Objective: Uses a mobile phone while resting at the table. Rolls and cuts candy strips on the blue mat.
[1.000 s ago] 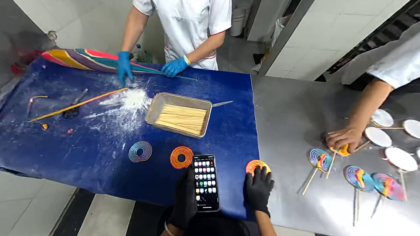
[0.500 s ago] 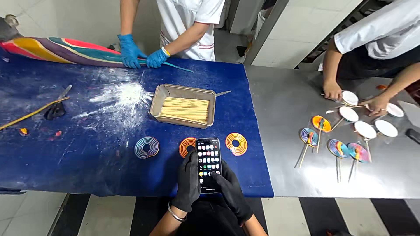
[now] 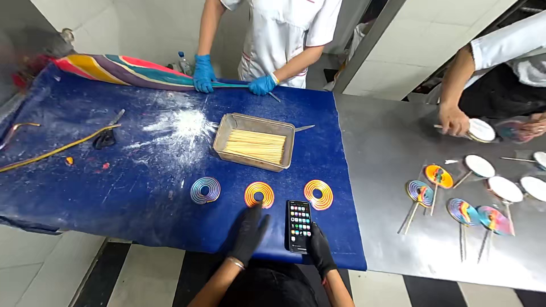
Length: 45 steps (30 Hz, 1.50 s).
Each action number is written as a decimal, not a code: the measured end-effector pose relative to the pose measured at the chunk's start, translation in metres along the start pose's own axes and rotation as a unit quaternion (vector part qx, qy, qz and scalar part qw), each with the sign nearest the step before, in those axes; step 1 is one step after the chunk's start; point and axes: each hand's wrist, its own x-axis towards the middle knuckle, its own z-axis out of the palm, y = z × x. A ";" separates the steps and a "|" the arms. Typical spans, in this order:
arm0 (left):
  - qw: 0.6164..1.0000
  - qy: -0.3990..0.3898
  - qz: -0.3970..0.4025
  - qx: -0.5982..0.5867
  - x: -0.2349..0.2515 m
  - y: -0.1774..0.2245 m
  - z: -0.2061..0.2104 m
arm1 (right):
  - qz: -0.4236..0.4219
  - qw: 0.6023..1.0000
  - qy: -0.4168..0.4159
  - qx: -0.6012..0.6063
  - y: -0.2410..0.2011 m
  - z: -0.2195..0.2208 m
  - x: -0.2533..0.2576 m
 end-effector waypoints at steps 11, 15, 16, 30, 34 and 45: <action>0.962 0.137 0.039 0.232 0.016 -0.135 -0.053 | -0.219 0.903 0.101 -0.355 -0.051 0.028 0.001; 0.961 0.061 0.074 0.260 0.006 -0.114 -0.049 | -0.374 0.865 0.102 -0.319 -0.139 0.060 0.031; 0.958 0.040 0.078 0.275 0.006 -0.112 -0.049 | -0.400 0.850 0.085 -0.332 -0.168 0.077 0.047; 0.953 0.009 0.154 0.259 0.026 -0.148 -0.075 | -0.275 0.719 -0.202 -0.606 -0.251 0.245 0.146; 0.953 0.015 0.150 0.264 0.024 -0.146 -0.070 | -0.241 0.736 -0.238 -0.586 -0.256 0.240 0.146; 0.966 0.023 0.092 0.242 0.014 -0.131 -0.072 | -0.533 0.704 -0.052 -0.467 -0.286 0.201 0.096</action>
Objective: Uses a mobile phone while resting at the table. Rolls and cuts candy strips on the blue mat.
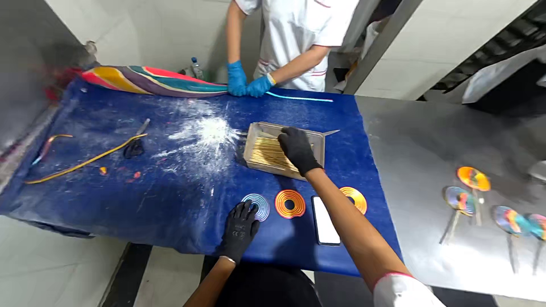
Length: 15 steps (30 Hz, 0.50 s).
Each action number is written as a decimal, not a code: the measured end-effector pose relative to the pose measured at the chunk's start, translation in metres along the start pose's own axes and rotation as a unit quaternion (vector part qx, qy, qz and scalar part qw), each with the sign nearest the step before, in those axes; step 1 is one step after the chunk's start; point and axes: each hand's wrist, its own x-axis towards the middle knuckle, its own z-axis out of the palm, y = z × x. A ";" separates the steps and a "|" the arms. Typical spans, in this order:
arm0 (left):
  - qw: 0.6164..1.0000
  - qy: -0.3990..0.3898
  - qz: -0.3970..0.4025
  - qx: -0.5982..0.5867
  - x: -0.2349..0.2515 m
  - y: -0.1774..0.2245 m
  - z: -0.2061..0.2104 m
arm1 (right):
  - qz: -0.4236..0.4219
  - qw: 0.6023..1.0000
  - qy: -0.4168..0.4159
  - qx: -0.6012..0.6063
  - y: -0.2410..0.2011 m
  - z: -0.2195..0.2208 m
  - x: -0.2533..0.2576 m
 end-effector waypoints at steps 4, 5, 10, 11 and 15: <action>0.995 0.083 0.019 -0.055 -0.003 -0.015 -0.006 | 0.068 0.983 0.150 0.076 -0.066 -0.010 -0.108; 0.995 0.078 0.031 -0.052 -0.002 -0.020 -0.007 | 0.068 0.985 0.131 0.084 -0.081 0.007 -0.143; 0.994 0.019 0.090 -0.061 0.005 -0.034 -0.001 | 0.063 0.954 0.213 0.200 -0.123 0.059 -0.216; 0.993 0.031 0.093 -0.071 0.005 -0.028 -0.007 | 0.116 0.931 0.191 0.288 -0.134 0.046 -0.214; 0.971 -0.041 0.090 -0.219 -0.023 0.028 -0.064 | 0.336 0.663 -0.052 0.667 -0.151 0.005 -0.194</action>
